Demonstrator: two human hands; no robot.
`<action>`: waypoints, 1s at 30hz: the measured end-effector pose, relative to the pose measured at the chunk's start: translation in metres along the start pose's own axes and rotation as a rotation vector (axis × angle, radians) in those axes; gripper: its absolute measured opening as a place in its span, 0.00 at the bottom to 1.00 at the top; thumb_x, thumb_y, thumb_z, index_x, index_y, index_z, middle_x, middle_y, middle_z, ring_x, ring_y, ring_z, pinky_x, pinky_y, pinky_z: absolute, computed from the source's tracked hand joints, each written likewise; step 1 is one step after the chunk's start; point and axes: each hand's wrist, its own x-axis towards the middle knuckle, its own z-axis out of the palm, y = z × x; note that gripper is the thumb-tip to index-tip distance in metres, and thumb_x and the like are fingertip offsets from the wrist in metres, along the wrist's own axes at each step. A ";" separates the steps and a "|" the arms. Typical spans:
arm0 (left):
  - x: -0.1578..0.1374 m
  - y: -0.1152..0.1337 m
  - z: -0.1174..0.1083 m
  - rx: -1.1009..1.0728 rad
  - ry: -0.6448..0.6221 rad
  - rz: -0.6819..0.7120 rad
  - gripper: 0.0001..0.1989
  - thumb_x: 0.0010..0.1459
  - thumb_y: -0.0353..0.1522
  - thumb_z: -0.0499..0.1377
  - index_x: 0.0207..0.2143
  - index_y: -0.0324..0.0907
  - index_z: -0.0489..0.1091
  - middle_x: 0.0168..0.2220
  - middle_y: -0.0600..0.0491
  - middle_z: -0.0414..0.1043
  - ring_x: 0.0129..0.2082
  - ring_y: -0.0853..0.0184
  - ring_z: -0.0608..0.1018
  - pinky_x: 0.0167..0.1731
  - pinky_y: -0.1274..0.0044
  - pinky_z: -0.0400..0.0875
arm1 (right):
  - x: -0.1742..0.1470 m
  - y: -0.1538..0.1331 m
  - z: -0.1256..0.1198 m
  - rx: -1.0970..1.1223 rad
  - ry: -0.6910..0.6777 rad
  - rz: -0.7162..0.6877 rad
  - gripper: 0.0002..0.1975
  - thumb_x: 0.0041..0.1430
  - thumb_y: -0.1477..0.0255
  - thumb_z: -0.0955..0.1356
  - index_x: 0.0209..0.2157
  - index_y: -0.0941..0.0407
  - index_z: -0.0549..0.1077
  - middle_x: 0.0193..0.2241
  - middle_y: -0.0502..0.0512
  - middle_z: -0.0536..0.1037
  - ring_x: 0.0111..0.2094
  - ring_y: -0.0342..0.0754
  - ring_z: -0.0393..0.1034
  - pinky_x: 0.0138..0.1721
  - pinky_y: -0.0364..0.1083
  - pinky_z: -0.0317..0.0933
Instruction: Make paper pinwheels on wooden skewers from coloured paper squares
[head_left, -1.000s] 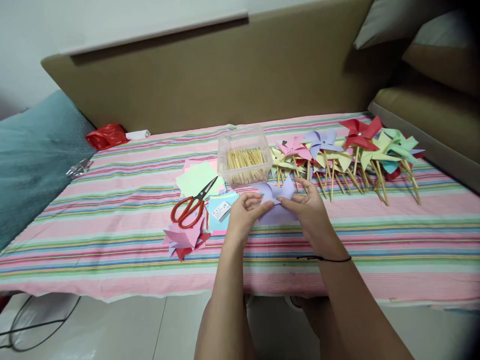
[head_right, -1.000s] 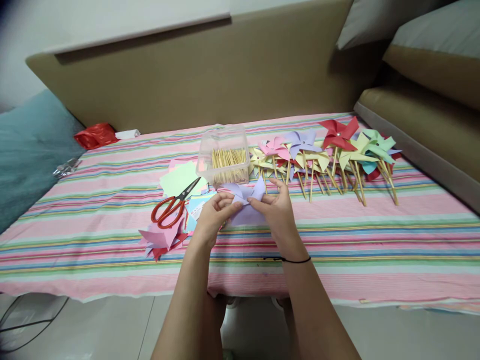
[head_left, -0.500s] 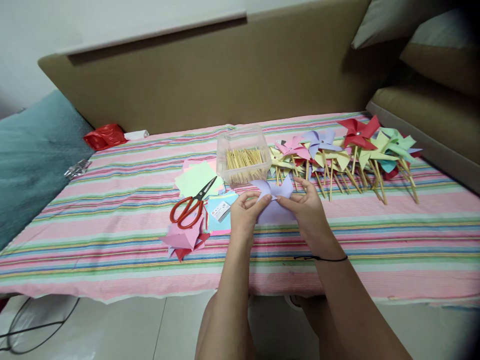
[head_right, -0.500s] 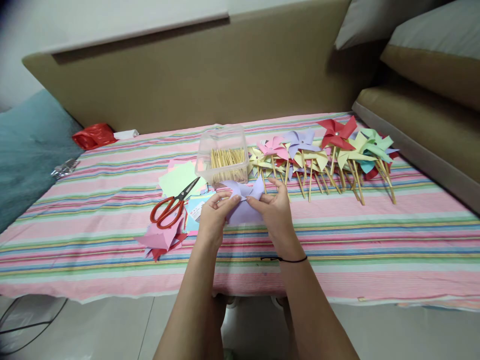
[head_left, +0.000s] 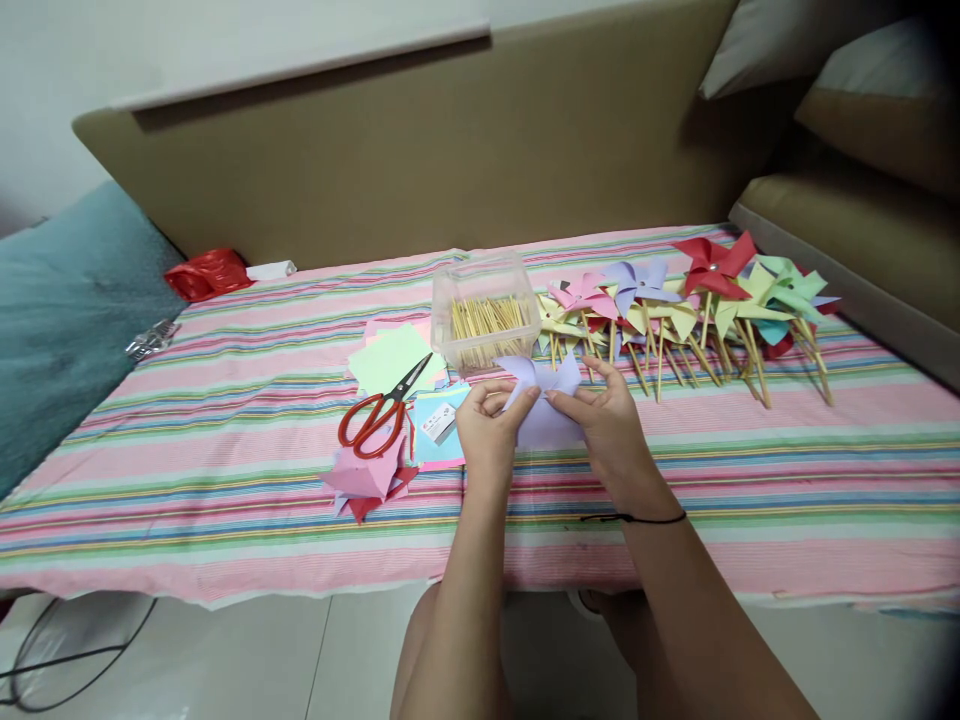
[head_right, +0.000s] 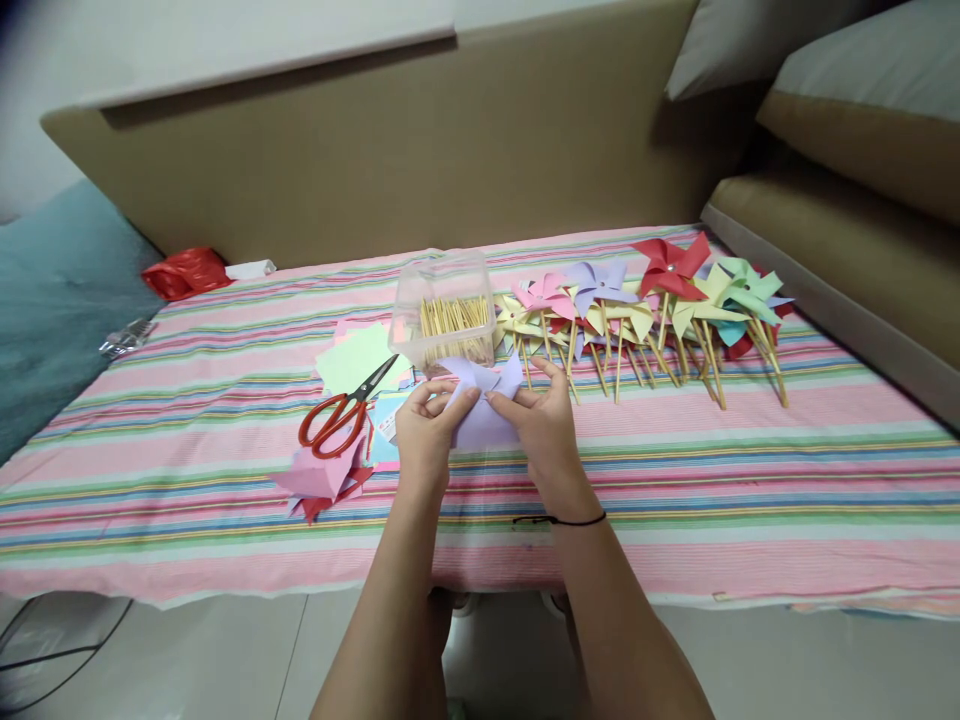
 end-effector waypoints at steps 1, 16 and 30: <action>0.000 0.000 0.000 0.004 -0.003 0.001 0.18 0.35 0.36 0.71 0.26 0.39 0.68 0.19 0.57 0.73 0.18 0.73 0.73 0.20 0.81 0.65 | 0.000 0.000 0.000 0.002 -0.003 -0.001 0.46 0.34 0.69 0.78 0.55 0.56 0.56 0.25 0.50 0.81 0.25 0.49 0.75 0.31 0.48 0.68; -0.003 0.003 0.003 0.021 0.046 0.043 0.19 0.35 0.33 0.70 0.29 0.41 0.66 0.20 0.57 0.75 0.16 0.72 0.72 0.19 0.81 0.66 | -0.001 0.001 0.001 -0.007 -0.003 -0.004 0.45 0.33 0.68 0.78 0.54 0.54 0.57 0.26 0.51 0.81 0.28 0.51 0.76 0.34 0.51 0.70; -0.002 0.004 0.002 -0.006 0.100 0.071 0.26 0.34 0.33 0.70 0.33 0.43 0.59 0.21 0.56 0.76 0.17 0.69 0.75 0.21 0.78 0.69 | 0.000 -0.001 0.002 -0.017 -0.064 0.016 0.46 0.36 0.66 0.77 0.56 0.54 0.55 0.25 0.48 0.80 0.28 0.50 0.76 0.33 0.50 0.69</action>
